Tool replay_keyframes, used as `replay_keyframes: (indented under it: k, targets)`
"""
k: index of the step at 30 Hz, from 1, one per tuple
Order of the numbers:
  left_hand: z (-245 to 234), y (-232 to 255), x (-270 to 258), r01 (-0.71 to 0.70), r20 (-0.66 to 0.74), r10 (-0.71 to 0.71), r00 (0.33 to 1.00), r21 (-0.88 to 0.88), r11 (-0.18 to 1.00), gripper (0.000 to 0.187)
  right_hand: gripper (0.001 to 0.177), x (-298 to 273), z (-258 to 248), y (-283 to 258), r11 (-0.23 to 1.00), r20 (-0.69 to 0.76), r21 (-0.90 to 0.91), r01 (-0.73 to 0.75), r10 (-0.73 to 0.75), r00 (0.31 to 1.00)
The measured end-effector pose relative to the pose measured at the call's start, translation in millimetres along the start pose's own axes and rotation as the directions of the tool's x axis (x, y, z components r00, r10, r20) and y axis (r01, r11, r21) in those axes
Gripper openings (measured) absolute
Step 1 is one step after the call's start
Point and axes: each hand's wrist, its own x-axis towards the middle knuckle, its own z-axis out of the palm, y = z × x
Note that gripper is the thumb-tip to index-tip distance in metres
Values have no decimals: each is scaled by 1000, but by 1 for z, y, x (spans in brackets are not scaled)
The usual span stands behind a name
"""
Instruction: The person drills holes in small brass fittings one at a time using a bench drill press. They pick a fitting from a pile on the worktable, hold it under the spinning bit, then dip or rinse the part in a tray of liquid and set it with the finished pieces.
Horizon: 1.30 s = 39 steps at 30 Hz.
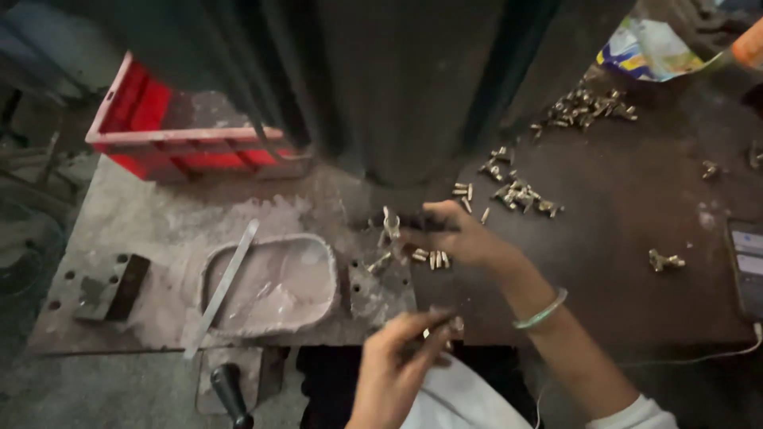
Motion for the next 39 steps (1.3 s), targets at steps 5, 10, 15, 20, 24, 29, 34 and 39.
replay_keyframes:
  k: [5,10,15,20,24,29,34,39]
  targets:
    - [-28,19,12,-584,227,827,515,799,145,39,19,-2,7,-8,999,-7,48,2,-2,1000]
    - [-47,-14,38,-465,410,799,440,865,-187,45,38,-1,-3,-4,990,-154,-107,-92,75,985]
    - [-55,-21,39,-131,101,615,782,991,3,42,24,0,11,1,995,-187,42,-88,95,978]
    - [0,-50,102,-381,367,704,608,913,-147,21,19,-4,-1,13,995,-174,-98,-15,-3,985]
    - [31,-95,132,-417,476,572,668,876,-243,20,20,-2,7,38,982,-278,-183,34,-85,957]
    - [-8,-72,53,-513,323,552,769,826,232,16,24,-8,65,21,980,-523,-131,151,-197,829]
    - [-91,17,-7,-322,20,690,724,894,312,23,21,-11,73,17,989,-517,-1,150,-129,846]
    - [-134,22,7,-158,-49,694,719,960,232,22,17,-9,73,-3,972,-537,183,149,-28,843]
